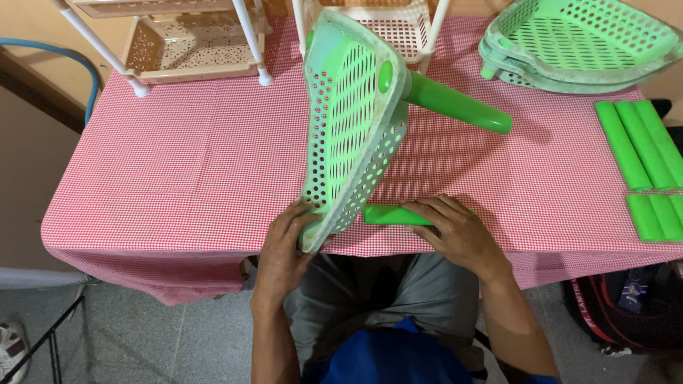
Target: The person assembles a green plastic corner basket by inserting green cylindrical rods into the basket frame. They repeatedly insert and remove the rods to test fitment, then place the assembled basket on a table with a red and white checkered tablecloth.
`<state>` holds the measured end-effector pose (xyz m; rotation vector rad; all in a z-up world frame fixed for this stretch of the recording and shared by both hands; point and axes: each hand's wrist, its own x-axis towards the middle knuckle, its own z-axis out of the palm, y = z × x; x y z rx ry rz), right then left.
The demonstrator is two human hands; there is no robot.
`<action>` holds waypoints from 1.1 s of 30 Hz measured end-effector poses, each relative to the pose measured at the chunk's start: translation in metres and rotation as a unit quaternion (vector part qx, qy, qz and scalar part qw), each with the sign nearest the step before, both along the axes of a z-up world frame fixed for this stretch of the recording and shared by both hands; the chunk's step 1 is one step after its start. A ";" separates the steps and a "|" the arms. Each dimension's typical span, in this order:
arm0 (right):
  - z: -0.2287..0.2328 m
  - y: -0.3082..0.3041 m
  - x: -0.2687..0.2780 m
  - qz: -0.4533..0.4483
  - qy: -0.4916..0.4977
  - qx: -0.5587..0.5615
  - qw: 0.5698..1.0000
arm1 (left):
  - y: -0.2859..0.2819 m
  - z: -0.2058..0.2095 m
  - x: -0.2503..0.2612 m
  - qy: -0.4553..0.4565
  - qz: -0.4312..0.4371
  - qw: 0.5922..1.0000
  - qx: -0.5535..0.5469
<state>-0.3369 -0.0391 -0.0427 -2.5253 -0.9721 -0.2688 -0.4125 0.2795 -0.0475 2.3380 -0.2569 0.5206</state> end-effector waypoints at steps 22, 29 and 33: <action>0.074 0.011 -0.048 0.001 -0.223 0.023 0.975 | -0.038 0.075 -0.007 -0.182 -0.057 0.979 0.075; 0.082 0.020 -0.040 0.019 -0.266 0.032 0.963 | -0.029 0.074 0.007 -0.209 -0.116 0.971 0.032; 0.078 0.009 -0.032 -0.002 -0.276 0.064 0.959 | -0.010 0.071 0.012 -0.205 -0.104 0.973 -0.024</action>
